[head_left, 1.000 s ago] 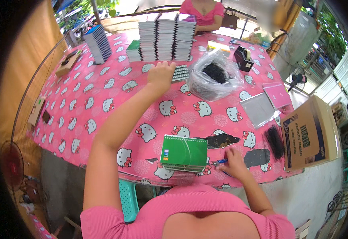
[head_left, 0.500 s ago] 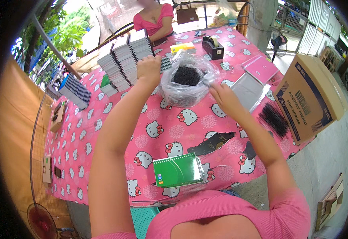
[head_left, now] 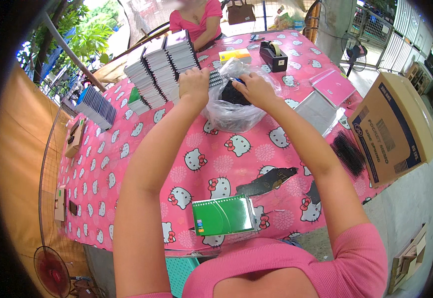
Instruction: The person inserts spiral wire bindings into green notebooks using pliers to secure the ends. The person repeatedly picks up notebooks, aligns the binding, and crimps the wire with pliers, stacking finished units on the table.
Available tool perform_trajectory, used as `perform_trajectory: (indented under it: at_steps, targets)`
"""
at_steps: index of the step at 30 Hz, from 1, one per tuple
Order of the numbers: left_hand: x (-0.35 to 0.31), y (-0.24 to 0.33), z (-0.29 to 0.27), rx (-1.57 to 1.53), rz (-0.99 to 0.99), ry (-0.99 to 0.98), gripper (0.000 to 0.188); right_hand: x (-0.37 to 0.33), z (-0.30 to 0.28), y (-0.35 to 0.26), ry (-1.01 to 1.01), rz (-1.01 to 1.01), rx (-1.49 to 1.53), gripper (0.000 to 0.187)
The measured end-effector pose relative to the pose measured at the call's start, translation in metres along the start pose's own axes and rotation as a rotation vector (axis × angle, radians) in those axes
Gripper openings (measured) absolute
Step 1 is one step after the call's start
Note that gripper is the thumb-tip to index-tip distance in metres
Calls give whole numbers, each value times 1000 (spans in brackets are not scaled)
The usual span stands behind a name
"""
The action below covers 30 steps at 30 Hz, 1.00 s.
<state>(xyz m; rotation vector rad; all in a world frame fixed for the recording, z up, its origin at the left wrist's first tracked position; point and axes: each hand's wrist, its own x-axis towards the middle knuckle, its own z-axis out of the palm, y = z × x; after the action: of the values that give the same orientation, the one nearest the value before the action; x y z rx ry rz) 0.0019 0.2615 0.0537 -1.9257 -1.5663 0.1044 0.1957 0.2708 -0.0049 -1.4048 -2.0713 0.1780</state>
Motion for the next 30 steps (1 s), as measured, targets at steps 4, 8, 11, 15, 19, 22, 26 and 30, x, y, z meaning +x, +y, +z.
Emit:
perform_trajectory:
  at_steps: [4,8,11,15,19,22,26,30]
  targets:
    - [-6,2,-9,-42,-35,-30,30,2,1,-3,-24,-19,-3,52]
    - [-8,4,-5,-45,-50,-31,29,3,4,-10,-40,-9,-24,53]
    - [-9,2,-2,-40,-50,-25,28,4,2,-12,-39,-45,-8,54]
    - [-7,2,-5,-30,-47,-15,27,11,-1,-8,-89,-11,-84,64]
    - [-11,3,-10,7,-21,-20,27,8,-9,-11,-135,57,-157,76]
    - [-9,7,-9,-1,-18,-26,27,7,-13,-13,-171,90,-165,77]
    - [-8,10,-4,-18,-34,-13,27,3,-18,-15,-163,113,-141,74]
    - [-2,13,-9,-9,5,-28,28,3,-15,2,-3,49,-130,71]
